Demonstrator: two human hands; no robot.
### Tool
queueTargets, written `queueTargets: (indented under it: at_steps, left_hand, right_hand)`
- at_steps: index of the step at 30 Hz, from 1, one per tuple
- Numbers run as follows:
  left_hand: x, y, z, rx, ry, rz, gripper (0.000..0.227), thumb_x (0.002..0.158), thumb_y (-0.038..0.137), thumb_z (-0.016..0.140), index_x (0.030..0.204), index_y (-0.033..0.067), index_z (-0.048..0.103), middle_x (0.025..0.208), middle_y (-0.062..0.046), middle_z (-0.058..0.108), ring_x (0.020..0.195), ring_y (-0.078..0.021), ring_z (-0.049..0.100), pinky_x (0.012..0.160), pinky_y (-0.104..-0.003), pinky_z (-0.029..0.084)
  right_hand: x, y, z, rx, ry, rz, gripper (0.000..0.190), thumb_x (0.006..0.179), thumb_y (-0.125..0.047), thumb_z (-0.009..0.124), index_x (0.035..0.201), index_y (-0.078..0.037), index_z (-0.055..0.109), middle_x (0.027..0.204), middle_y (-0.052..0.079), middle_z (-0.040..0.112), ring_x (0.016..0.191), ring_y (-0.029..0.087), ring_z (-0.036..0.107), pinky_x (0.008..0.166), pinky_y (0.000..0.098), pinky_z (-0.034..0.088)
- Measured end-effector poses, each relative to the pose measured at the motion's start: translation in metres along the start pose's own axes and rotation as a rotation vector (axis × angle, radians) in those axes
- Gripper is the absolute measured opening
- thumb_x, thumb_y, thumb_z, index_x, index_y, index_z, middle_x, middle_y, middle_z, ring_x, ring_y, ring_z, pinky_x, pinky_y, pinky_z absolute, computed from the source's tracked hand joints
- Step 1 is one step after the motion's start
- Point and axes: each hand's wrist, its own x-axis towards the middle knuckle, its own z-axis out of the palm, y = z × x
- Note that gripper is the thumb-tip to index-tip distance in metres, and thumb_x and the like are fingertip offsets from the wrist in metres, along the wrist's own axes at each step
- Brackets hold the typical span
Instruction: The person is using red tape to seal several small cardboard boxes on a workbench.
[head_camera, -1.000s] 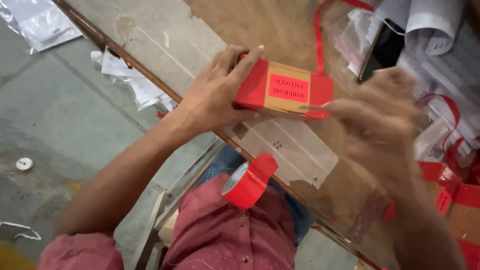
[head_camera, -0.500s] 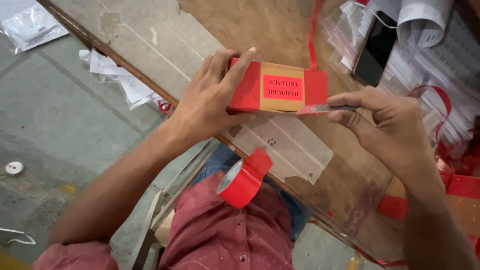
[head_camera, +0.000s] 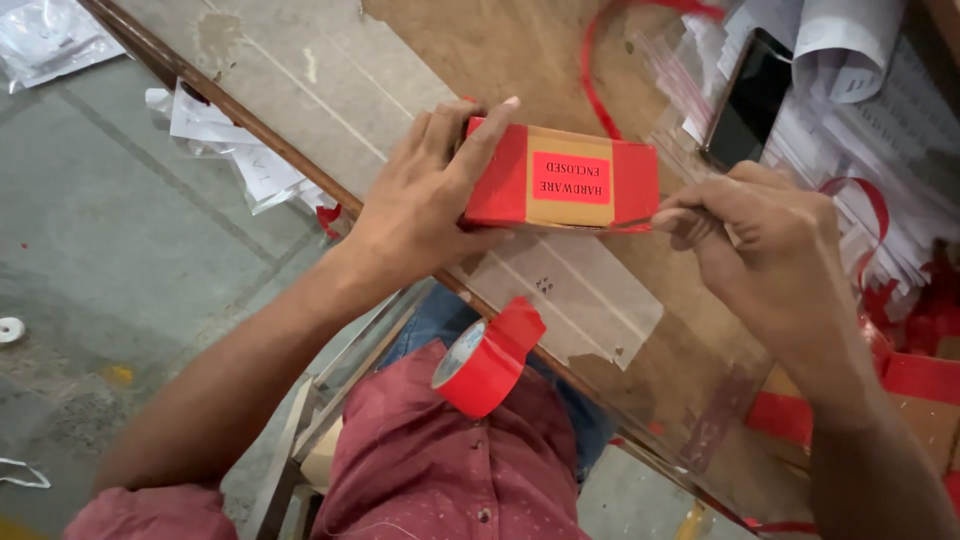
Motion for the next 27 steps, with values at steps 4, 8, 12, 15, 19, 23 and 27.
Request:
queueTargets:
  at_steps: [4,8,12,15,19,23,27]
  left_hand:
    - [-0.002,0.001,0.0,0.002,0.005,-0.011,0.113,0.067,0.031,0.096,0.158,0.008,0.033,0.143,-0.021,0.044,0.13,-0.0424,0.047,0.111,-0.05,0.041]
    - [-0.001,0.0,0.001,0.001,0.004,-0.017,0.113,0.066,0.031,0.096,0.157,0.0082,0.033,0.144,-0.021,0.044,0.13,-0.0424,0.047,0.111,-0.05,0.041]
    - [-0.001,-0.001,0.001,0.0,0.013,-0.013,0.113,0.066,0.03,0.096,0.157,0.0089,0.033,0.144,-0.021,0.044,0.131,-0.0427,0.047,0.111,-0.049,0.041]
    - [-0.002,0.0,0.002,-0.005,0.015,-0.019,0.113,0.066,0.031,0.096,0.158,0.0095,0.033,0.144,-0.021,0.044,0.131,-0.043,0.046,0.112,-0.05,0.041]
    - [-0.002,-0.002,0.003,-0.003,0.015,-0.009,0.114,0.066,0.031,0.096,0.158,0.0094,0.033,0.144,-0.021,0.044,0.132,-0.0431,0.046,0.112,-0.05,0.041]
    - [-0.002,-0.002,0.002,0.001,0.024,-0.003,0.114,0.066,0.032,0.096,0.158,0.0095,0.033,0.145,-0.021,0.043,0.132,-0.043,0.046,0.113,-0.05,0.04]
    - [-0.002,-0.002,0.004,-0.004,0.027,-0.005,0.114,0.065,0.032,0.096,0.158,0.0094,0.033,0.144,-0.021,0.044,0.131,-0.0428,0.046,0.112,-0.049,0.04]
  right_hand:
    - [0.003,-0.002,0.003,-0.057,-0.011,-0.044,0.013,0.094,-0.002,0.078,0.107,-0.001,0.077,0.082,0.009,0.071,0.072,0.014,0.066,0.065,0.0287,0.053]
    - [0.003,0.004,0.006,-0.052,-0.014,-0.043,0.011,0.094,-0.002,0.076,0.105,-0.002,0.077,0.082,0.008,0.071,0.071,0.013,0.066,0.064,0.0286,0.053]
    - [0.002,0.002,0.005,-0.071,-0.007,-0.074,0.008,0.096,-0.002,0.076,0.104,-0.003,0.077,0.083,0.006,0.072,0.073,0.013,0.067,0.065,0.0283,0.054]
    - [-0.002,0.003,0.006,-0.143,0.022,-0.077,0.007,0.097,-0.004,0.077,0.104,-0.004,0.078,0.082,0.006,0.072,0.072,0.013,0.066,0.065,0.0299,0.051]
    - [-0.003,0.018,0.015,-0.142,-0.014,-0.033,0.005,0.097,-0.006,0.076,0.102,-0.007,0.078,0.082,0.005,0.071,0.069,0.011,0.064,0.06,0.0291,0.05]
    - [0.001,0.006,0.02,-0.133,-0.024,-0.083,0.007,0.095,-0.006,0.077,0.102,-0.008,0.078,0.084,0.003,0.072,0.078,0.014,0.06,0.066,0.0317,0.049]
    - [0.008,-0.022,0.02,-0.157,0.007,-0.132,0.008,0.093,-0.006,0.077,0.1,-0.007,0.077,0.087,0.003,0.072,0.085,0.019,0.057,0.072,0.0351,0.048]
